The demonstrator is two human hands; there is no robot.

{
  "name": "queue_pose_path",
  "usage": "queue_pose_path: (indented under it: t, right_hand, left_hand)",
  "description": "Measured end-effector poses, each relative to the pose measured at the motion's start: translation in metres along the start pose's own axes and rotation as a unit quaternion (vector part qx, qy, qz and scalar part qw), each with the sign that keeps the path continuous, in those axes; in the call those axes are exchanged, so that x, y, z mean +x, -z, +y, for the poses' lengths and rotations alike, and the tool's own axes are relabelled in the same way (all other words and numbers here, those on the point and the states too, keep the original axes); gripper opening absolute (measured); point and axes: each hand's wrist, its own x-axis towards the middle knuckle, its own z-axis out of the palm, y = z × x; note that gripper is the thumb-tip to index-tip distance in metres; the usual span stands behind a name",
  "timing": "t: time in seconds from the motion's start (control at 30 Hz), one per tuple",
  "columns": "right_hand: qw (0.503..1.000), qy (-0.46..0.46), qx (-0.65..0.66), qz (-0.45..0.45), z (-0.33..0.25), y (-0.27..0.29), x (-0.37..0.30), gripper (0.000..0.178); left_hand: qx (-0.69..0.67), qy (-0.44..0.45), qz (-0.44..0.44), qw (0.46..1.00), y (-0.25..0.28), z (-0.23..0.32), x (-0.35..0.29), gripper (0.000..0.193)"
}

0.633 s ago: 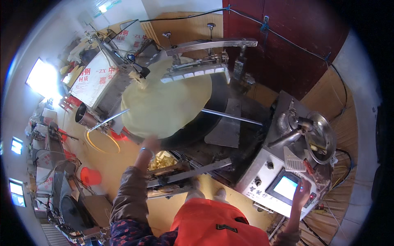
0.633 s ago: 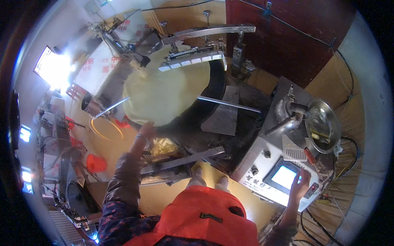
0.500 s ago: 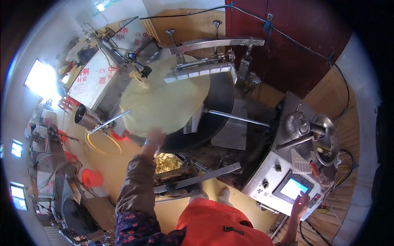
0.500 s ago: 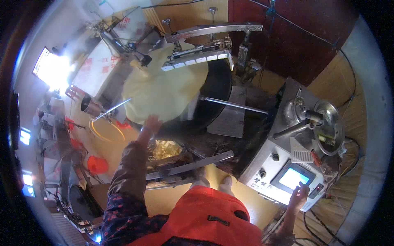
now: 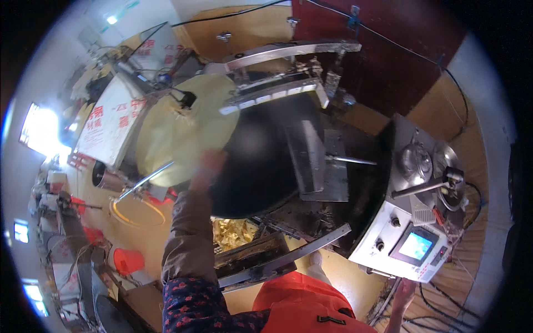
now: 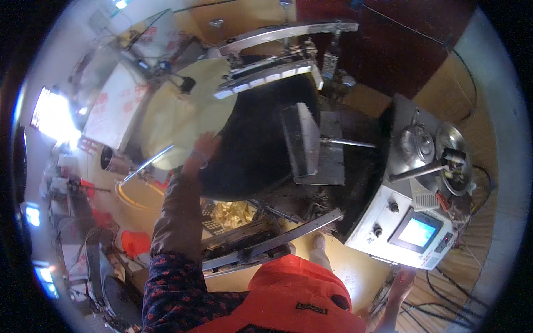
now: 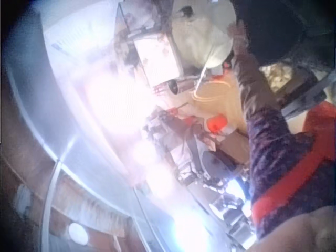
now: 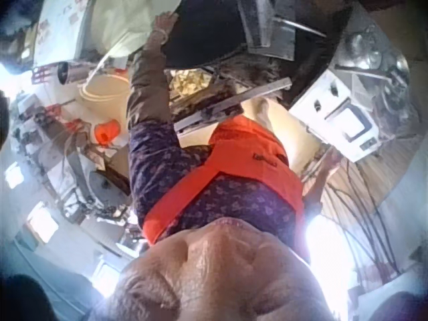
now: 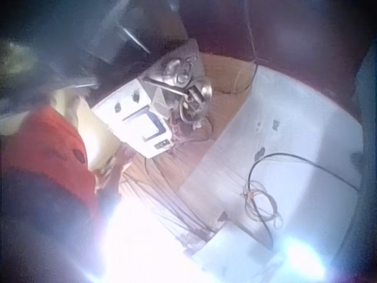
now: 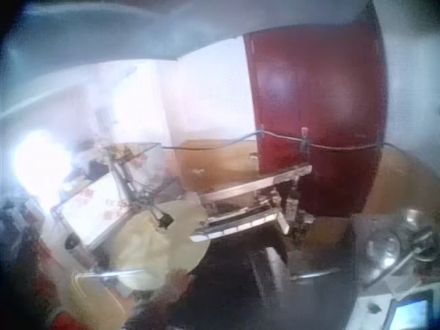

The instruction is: The person prepares a large rotating griddle by wiping it with a sponge and applying oil. They then pour batter onto the hot surface, spread it into a thin crepe, and remove the finished crepe to stack it on a wooden board. The process is repeated to produce multiple crepes.

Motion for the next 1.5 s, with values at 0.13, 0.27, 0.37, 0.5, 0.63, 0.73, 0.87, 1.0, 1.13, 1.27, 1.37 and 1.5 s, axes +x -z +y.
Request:
queue_pose_path:
  t: [0.13,0.27,0.37,0.5,0.63,0.73,0.87,1.0,1.13,1.27,1.37,1.5]
  right_hand:
    - [0.994,-0.091,0.013,-0.057,0.005,-0.012,-0.007,0.017]
    - [0.995,-0.035,0.078,-0.041,0.019,-0.030,-0.002,0.017]
    - [0.996,-0.042,0.033,-0.069,0.024,-0.028,0.000,0.018]
    - [0.995,-0.032,0.071,-0.060,0.019,-0.016,0.004,0.015]
    - [0.990,-0.100,0.085,-0.045,0.020,-0.009,0.004,0.016]
    - [0.997,-0.037,0.069,-0.015,0.031,-0.006,0.000,0.014]
    - [0.998,-0.040,0.042,-0.028,0.052,-0.009,-0.003,0.017]
    - [0.998,-0.036,0.033,-0.034,0.073,-0.013,-0.001,0.028]
    - [0.999,-0.009,0.011,-0.028,0.091,-0.016,0.014,0.042]
    - [0.999,0.000,-0.014,-0.047,0.098,-0.015,0.026,0.056]
    - [0.997,0.002,-0.043,-0.060,0.100,-0.013,0.036,0.061]
    - [0.993,-0.013,-0.072,-0.090,0.097,-0.011,0.044,0.066]
  left_hand:
    - [-0.339,0.064,-0.056,0.937,0.085,0.035,-0.058,0.038]
    - [-0.436,0.109,-0.105,0.887,0.149,0.056,-0.148,0.035]
    - [-0.466,0.212,-0.052,0.857,0.180,0.057,-0.198,0.029]
    - [-0.505,0.300,0.105,0.803,0.224,0.087,-0.249,0.030]
    - [-0.633,0.241,0.074,0.732,0.271,0.172,-0.274,0.026]
    - [-0.725,0.126,-0.036,0.676,0.289,0.241,-0.285,0.029]
    - [-0.696,0.092,-0.151,0.696,0.277,0.311,-0.286,0.028]
    - [-0.594,0.136,-0.181,0.772,0.239,0.363,-0.293,0.032]
    - [-0.472,0.127,-0.207,0.847,0.187,0.394,-0.321,0.039]
    - [-0.375,0.172,-0.264,0.872,0.123,0.406,-0.376,0.042]
    - [-0.361,0.192,-0.311,0.858,0.082,0.411,-0.420,0.041]
    - [-0.425,0.234,-0.336,0.807,0.053,0.415,-0.448,0.040]
